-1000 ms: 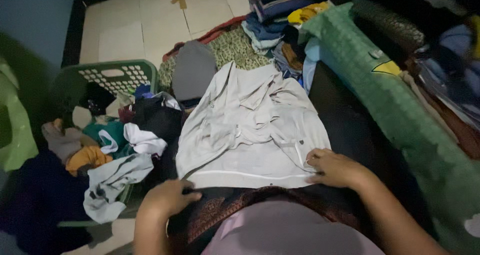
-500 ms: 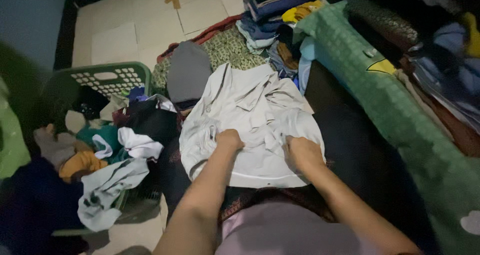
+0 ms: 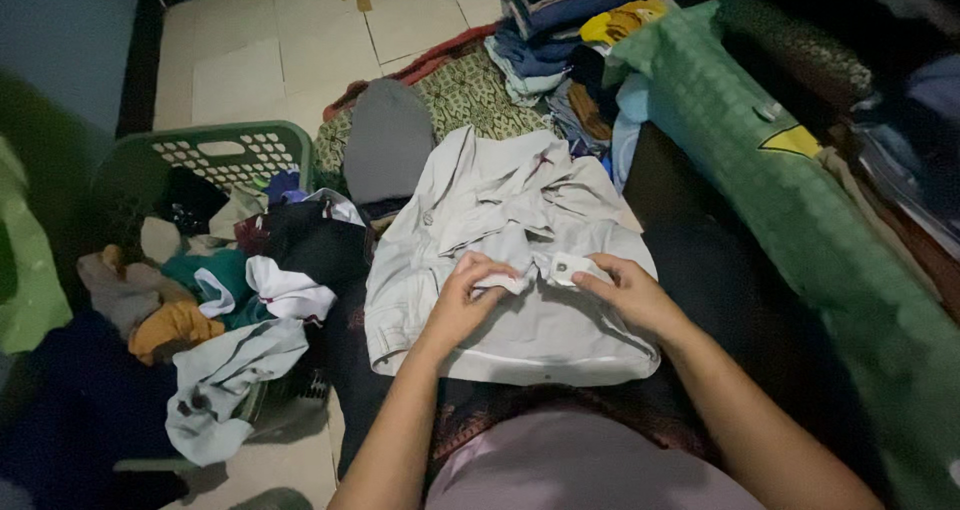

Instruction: The person picks up various articles of clothing from a laundry basket, spreads them out on the floor, folds them by hand, and places the folded items into a separate pile.

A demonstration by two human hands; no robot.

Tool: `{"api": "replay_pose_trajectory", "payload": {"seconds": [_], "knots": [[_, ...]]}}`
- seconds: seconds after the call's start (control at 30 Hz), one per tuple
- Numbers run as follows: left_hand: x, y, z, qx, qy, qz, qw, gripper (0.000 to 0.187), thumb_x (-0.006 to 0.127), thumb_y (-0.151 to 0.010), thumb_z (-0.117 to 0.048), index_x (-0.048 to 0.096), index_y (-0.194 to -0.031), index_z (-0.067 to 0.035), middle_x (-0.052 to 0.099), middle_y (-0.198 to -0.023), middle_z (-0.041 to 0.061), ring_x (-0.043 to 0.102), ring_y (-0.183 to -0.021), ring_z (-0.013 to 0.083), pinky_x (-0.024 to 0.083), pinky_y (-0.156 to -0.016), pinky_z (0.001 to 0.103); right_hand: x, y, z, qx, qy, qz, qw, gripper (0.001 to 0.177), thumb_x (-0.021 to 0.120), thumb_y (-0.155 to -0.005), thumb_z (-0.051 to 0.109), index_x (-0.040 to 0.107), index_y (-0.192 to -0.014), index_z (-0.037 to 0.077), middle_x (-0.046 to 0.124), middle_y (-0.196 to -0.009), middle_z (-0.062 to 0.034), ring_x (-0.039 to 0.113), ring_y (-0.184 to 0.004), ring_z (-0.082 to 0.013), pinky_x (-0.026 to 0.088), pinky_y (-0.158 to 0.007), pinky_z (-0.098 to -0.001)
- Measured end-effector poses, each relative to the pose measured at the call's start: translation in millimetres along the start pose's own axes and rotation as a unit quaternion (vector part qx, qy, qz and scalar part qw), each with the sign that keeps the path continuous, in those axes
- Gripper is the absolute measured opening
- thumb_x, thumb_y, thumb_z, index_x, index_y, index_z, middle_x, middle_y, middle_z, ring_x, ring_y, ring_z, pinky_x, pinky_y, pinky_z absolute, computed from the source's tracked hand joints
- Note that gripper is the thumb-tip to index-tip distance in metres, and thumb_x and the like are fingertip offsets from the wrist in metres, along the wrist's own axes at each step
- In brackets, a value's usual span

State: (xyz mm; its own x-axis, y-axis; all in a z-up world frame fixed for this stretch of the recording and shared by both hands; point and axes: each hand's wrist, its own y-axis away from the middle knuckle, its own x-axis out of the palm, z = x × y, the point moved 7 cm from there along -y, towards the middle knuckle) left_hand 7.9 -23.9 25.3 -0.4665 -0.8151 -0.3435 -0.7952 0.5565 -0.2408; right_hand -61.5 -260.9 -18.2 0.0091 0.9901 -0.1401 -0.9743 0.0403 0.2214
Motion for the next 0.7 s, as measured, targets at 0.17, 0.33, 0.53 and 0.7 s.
{"api": "replay_pose_trajectory", "payload": {"seconds": [0.17, 0.33, 0.53, 0.7], "knots": [[9.8, 3.0, -15.7, -0.063, 0.037, 0.018, 0.997, 0.028, 0.067, -0.08, 0.004, 0.08, -0.103, -0.007, 0.064, -0.107, 0.006, 0.064, -0.094, 0.0184, 0.052, -0.076, 0.031, 0.9, 20.3, 42.5, -0.082, 0.158, -0.13, 0.975, 0.031, 0.078, -0.089, 0.026, 0.08, -0.111, 0.004, 0.078, -0.086, -0.007, 0.058, -0.065, -0.0103, 0.046, -0.057, -0.0284], [15.5, 0.5, -32.4, 0.056, -0.056, -0.018, 0.997, 0.023, 0.067, -0.075, 0.007, 0.074, -0.094, -0.003, 0.074, -0.092, 0.008, 0.066, -0.094, 0.0244, 0.052, -0.085, 0.034, 33.6, 38.2, 66.4, -0.181, 0.175, -0.071, 0.965, 0.026, 0.071, -0.092, 0.017, 0.077, -0.114, 0.003, 0.077, -0.099, -0.008, 0.072, -0.077, -0.0143, 0.056, -0.066, -0.0281], [17.9, 3.3, -39.2, 0.091, -0.07, -0.016, 0.993, 0.018, 0.066, -0.075, 0.007, 0.07, -0.091, -0.001, 0.073, -0.093, 0.009, 0.065, -0.096, 0.0266, 0.052, -0.088, 0.035, 39.9, 38.8, 60.9, -0.17, 0.208, -0.042, 0.962, 0.025, 0.069, -0.091, 0.011, 0.077, -0.115, 0.007, 0.077, -0.101, -0.0084, 0.074, -0.084, -0.0169, 0.058, -0.068, -0.0292], [17.9, 2.2, -38.9, 0.087, -0.061, -0.04, 0.994, 0.013, 0.067, -0.079, 0.006, 0.07, -0.09, -0.001, 0.074, -0.093, 0.008, 0.066, -0.095, 0.0258, 0.052, -0.087, 0.034, 37.9, 41.2, 60.6, -0.199, 0.181, -0.029, 0.963, 0.026, 0.068, -0.091, 0.008, 0.076, -0.116, 0.006, 0.076, -0.101, -0.0085, 0.075, -0.086, -0.0169, 0.059, -0.073, -0.029]]}}
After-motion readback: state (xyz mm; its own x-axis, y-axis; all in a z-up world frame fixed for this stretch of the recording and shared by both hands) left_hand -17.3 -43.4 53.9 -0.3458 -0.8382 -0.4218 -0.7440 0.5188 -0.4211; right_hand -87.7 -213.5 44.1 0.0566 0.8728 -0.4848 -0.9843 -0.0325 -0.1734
